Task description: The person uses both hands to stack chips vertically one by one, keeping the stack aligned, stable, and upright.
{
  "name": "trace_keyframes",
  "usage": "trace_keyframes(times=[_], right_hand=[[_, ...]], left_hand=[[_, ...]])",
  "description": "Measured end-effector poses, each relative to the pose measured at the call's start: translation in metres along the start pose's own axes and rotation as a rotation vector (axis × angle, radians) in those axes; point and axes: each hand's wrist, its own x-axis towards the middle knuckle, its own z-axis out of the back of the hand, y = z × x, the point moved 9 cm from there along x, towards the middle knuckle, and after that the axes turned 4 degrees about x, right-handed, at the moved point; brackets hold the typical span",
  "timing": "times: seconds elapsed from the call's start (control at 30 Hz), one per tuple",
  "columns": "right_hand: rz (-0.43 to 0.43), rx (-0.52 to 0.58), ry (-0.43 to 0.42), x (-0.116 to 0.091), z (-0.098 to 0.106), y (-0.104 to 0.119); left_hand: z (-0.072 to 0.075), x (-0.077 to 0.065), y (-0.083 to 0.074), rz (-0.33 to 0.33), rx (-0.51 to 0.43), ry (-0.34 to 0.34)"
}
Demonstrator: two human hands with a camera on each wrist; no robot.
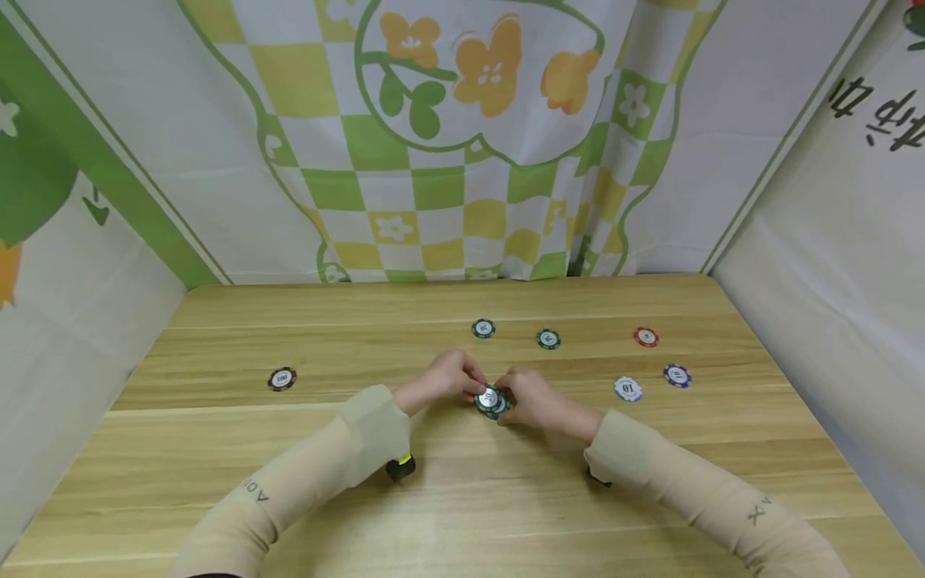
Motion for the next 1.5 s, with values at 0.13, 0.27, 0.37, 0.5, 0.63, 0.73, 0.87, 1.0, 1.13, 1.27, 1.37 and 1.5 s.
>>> trace_keyframes(times=[0.13,0.27,0.37,0.5,0.63,0.73,0.87,1.0,1.13,1.27,1.37,1.5], right_hand=[[0.006,-0.014,-0.002,0.000,0.001,0.001],[-0.014,-0.030,0.011,0.001,0.000,0.001],[-0.028,-0.044,0.020,0.002,0.000,0.002],[-0.045,-0.062,0.026,0.003,-0.001,0.002],[-0.058,-0.072,0.028,0.003,-0.001,0.002],[-0.062,-0.073,0.033,0.003,-0.001,0.003],[-0.073,-0.072,0.042,0.003,-0.001,0.003],[-0.072,-0.073,0.040,0.003,-0.001,0.003],[-0.060,-0.075,0.032,0.002,-0.001,0.004],[-0.053,-0.074,0.032,0.002,-0.001,0.005],[-0.046,-0.075,0.033,0.002,-0.001,0.005],[-0.044,-0.069,0.036,0.003,-0.001,0.005]], left_hand=[[-0.002,0.000,-0.002,-0.007,0.008,-0.006],[-0.004,0.000,-0.001,-0.006,0.009,-0.006],[-0.005,0.001,-0.001,-0.015,0.025,-0.012],[-0.006,0.001,-0.002,-0.030,0.044,-0.027],[-0.005,-0.001,-0.004,-0.040,0.059,-0.047],[-0.004,-0.003,-0.006,-0.050,0.074,-0.064],[-0.004,-0.004,-0.008,-0.053,0.082,-0.077],[-0.005,-0.003,-0.010,-0.073,0.110,-0.087],[-0.005,-0.003,-0.012,-0.093,0.139,-0.103],[-0.005,-0.003,-0.013,-0.092,0.143,-0.109],[-0.005,-0.004,-0.013,-0.095,0.150,-0.108],[-0.005,-0.004,-0.014,-0.101,0.162,-0.114]])
